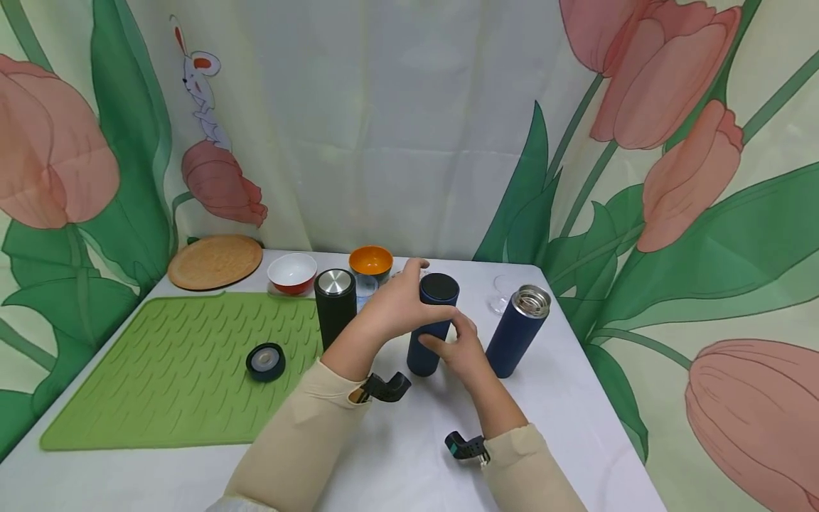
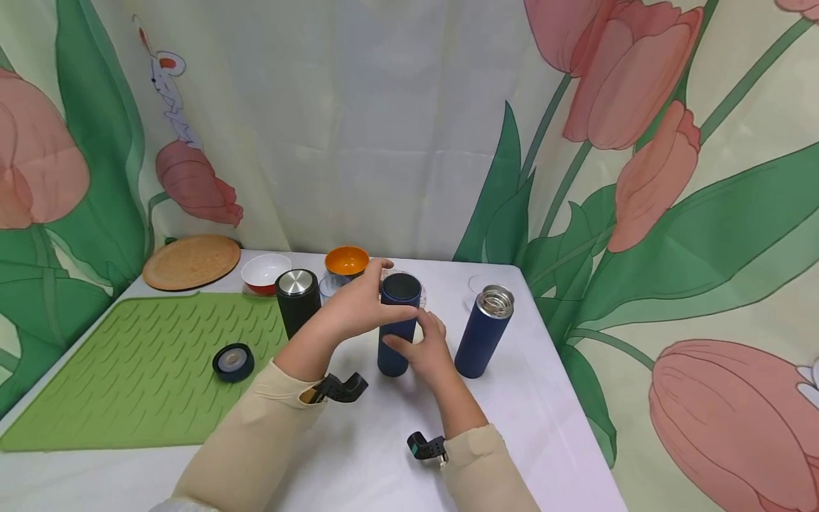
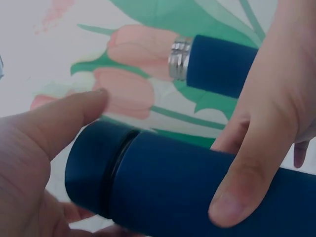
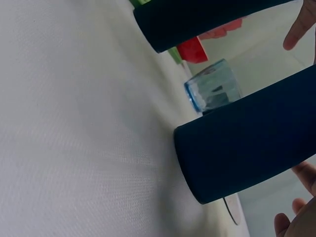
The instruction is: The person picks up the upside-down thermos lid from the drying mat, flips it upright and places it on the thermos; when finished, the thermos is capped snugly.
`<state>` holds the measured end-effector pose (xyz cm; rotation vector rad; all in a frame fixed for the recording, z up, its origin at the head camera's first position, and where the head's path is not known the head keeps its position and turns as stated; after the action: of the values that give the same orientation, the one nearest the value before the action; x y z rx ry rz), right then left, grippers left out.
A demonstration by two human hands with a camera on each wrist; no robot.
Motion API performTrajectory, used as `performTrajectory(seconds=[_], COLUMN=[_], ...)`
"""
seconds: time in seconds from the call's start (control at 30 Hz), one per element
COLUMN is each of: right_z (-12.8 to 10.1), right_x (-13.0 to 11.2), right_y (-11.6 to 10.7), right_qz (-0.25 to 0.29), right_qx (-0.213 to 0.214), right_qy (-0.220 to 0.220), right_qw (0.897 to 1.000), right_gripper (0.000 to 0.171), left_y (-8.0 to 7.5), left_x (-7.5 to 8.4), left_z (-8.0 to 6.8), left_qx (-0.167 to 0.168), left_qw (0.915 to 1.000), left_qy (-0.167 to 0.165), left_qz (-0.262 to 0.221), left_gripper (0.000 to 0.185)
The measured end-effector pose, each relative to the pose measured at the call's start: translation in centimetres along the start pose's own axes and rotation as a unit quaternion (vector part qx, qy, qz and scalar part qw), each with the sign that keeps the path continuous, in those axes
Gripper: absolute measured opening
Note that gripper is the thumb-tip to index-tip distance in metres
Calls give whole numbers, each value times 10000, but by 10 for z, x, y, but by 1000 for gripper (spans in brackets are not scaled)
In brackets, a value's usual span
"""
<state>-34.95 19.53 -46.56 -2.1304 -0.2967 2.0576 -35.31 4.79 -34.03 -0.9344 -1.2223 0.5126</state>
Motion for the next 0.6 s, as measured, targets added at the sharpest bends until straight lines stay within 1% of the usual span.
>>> performTrajectory(seconds=[0.07, 0.17, 0.23, 0.3, 0.33, 0.43, 0.6], right_z=[0, 1, 2, 2, 2, 1, 1], right_x=[1, -1, -1, -1, -1, 0, -3], right_y=[1, 0, 0, 0, 1, 1, 2], right_qz=[6, 88, 116, 104, 96, 90, 214], right_qx=[-5, -19, -33, -44, -48, -47, -56], right_qy=[37, -35, -80, -113, -117, -110, -247], right_qw=[10000, 10000, 9999, 9999, 9999, 9999, 9995], right_gripper=[86, 84, 83, 83, 82, 83, 81], left_y=[-1, -2, -2, -1, -1, -1, -1], left_x=[1, 3, 4, 4, 5, 5, 5], left_z=[-1, -2, -2, -2, -2, -1, 1], left_qx=[211, 443, 526, 555, 537, 412, 18], left_qw=[9996, 9979, 9965, 9958, 9960, 9976, 9989], left_qy=[-132, -358, -469, -459, -407, -115, 399], left_qz=[144, 312, 458, 572, 591, 540, 262], left_gripper=[103, 99, 95, 91, 89, 83, 68])
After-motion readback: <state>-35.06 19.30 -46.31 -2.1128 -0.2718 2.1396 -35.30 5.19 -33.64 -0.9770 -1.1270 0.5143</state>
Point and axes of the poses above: each hand's wrist, its own z-axis towards the middle knuckle, its own y-axis out of the palm, x = y × z, the point moved 10 cm from there along z, towards the middle knuckle, and after that the axes turned 13 degrees about z, right-handed, at the moved point
